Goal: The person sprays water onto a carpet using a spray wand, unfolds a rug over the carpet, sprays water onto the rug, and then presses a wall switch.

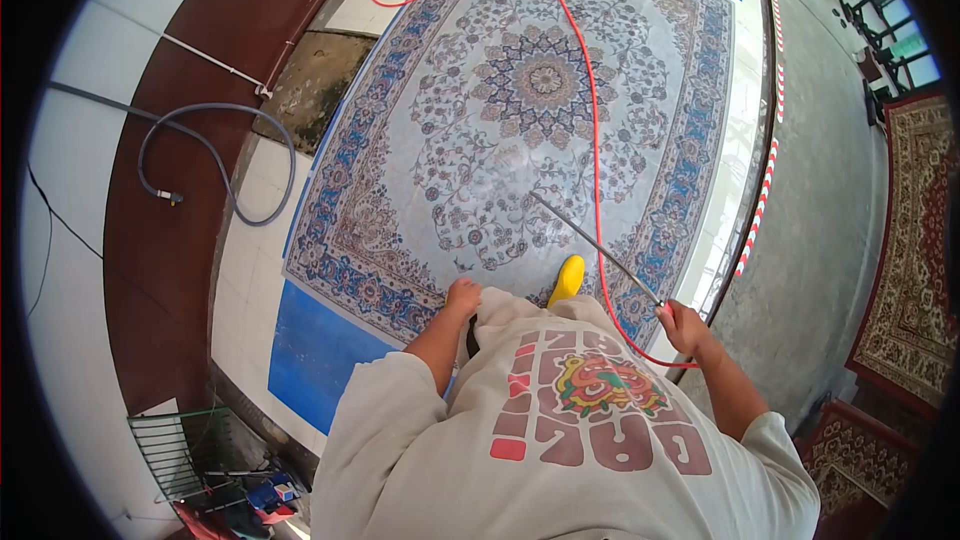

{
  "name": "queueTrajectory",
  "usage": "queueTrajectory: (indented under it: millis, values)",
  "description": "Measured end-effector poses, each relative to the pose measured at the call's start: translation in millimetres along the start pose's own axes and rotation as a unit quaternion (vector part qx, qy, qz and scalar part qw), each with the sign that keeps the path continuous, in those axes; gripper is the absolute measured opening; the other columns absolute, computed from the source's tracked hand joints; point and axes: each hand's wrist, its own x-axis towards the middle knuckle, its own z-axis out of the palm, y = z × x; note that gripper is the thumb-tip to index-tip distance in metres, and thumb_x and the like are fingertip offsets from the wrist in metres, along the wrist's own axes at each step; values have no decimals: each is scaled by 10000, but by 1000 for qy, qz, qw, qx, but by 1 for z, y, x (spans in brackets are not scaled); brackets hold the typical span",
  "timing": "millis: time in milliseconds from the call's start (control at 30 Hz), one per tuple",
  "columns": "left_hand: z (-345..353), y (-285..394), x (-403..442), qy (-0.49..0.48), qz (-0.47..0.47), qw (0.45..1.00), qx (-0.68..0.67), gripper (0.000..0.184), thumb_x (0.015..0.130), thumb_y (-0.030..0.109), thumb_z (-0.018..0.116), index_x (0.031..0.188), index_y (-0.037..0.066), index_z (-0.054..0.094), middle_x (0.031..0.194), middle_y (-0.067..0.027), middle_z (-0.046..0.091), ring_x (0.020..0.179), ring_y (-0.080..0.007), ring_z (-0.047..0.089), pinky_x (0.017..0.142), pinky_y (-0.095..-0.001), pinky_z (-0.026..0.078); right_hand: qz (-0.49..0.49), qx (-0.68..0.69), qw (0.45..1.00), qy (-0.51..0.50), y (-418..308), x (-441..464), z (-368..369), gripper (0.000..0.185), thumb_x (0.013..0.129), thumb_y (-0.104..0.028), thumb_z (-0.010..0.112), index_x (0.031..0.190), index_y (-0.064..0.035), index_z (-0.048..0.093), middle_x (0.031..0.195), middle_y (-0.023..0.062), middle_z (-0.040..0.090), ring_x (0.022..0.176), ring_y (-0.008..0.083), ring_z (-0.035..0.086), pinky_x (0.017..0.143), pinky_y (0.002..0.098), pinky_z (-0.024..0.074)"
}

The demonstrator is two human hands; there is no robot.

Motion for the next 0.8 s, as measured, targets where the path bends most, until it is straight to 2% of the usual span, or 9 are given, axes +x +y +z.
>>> queueTrajectory:
  millis: [67, 367, 433, 567, 633, 667, 700, 767, 800]
  values:
    - [44, 61, -44, -31, -2, 999, -38, 499, 836, 225, 595, 1285, 88, 426, 925, -79, 602, 663, -158, 573, 495, -276, 453, -13, 17, 1000, -4, -4, 15, -21, 434, 906, -408, 464, 808, 11, 522, 674, 242, 566, 681, 425, 568, 620, 439, 435]
    - [191, 220, -101, -241, 92, 965, -49, 489, 917, 291, 501, 1347, 99, 368, 1033, -76, 587, 813, -158, 591, 682, -288, 496, -78, 90, 993, 18, -7, 82, -78, 384, 915, -374, 473, 824, -1, 497, 627, 207, 538, 616, 385, 548, 586, 424, 422]
    - [208, 246, -112, -309, 62, 937, -151, 499, 935, 332, 464, 1363, 102, 350, 1070, -101, 586, 847, -178, 599, 707, -309, 502, -67, 105, 992, 13, -1, 84, -85, 378, 913, -369, 479, 836, 0, 492, 617, 204, 534, 601, 387, 541, 580, 423, 421]
    - [247, 272, -93, -359, -11, 906, -223, 454, 947, 355, 425, 1319, 97, 387, 1111, -127, 578, 879, -208, 607, 737, -316, 504, -36, 85, 995, -26, 12, 70, -121, 375, 909, -363, 487, 847, 7, 504, 620, 210, 530, 590, 385, 532, 570, 411, 418]
    - [269, 273, -59, -450, -103, 848, -262, 393, 956, 348, 397, 1270, 112, 397, 1138, -137, 576, 915, -225, 605, 762, -339, 504, 10, 29, 998, -57, 23, 64, -143, 387, 907, -366, 488, 826, 11, 521, 630, 218, 532, 592, 390, 525, 572, 413, 421]
    - [280, 269, -42, -514, -139, 811, -244, 309, 952, 328, 415, 1189, 130, 410, 1131, -121, 587, 941, -228, 604, 782, -367, 502, 15, 20, 998, -55, 31, 61, -152, 387, 907, -366, 488, 826, 11, 521, 630, 218, 532, 592, 390, 525, 572, 413, 421]
    - [290, 273, -41, -519, -137, 806, -250, 309, 952, 328, 415, 1189, 130, 410, 1131, -121, 587, 941, -228, 604, 782, -367, 502, 31, 13, 998, -57, 39, 59, -161, 395, 905, -371, 493, 814, 12, 529, 641, 228, 539, 606, 404, 528, 575, 419, 423]
    - [310, 279, -42, -469, -136, 843, -225, 265, 942, 306, 442, 1152, 146, 416, 1127, -106, 596, 950, -220, 601, 781, -387, 500, 46, -3, 996, -70, 44, 69, -184, 403, 903, -376, 497, 802, 12, 537, 651, 237, 545, 619, 418, 532, 578, 425, 426]
    - [315, 286, -40, -460, -158, 834, -260, 228, 927, 282, 475, 1114, 159, 429, 1120, -92, 598, 952, -219, 598, 776, -383, 500, 61, -26, 995, -72, 42, 77, -195, 408, 900, -382, 502, 802, 12, 542, 665, 247, 550, 641, 432, 538, 583, 434, 427]
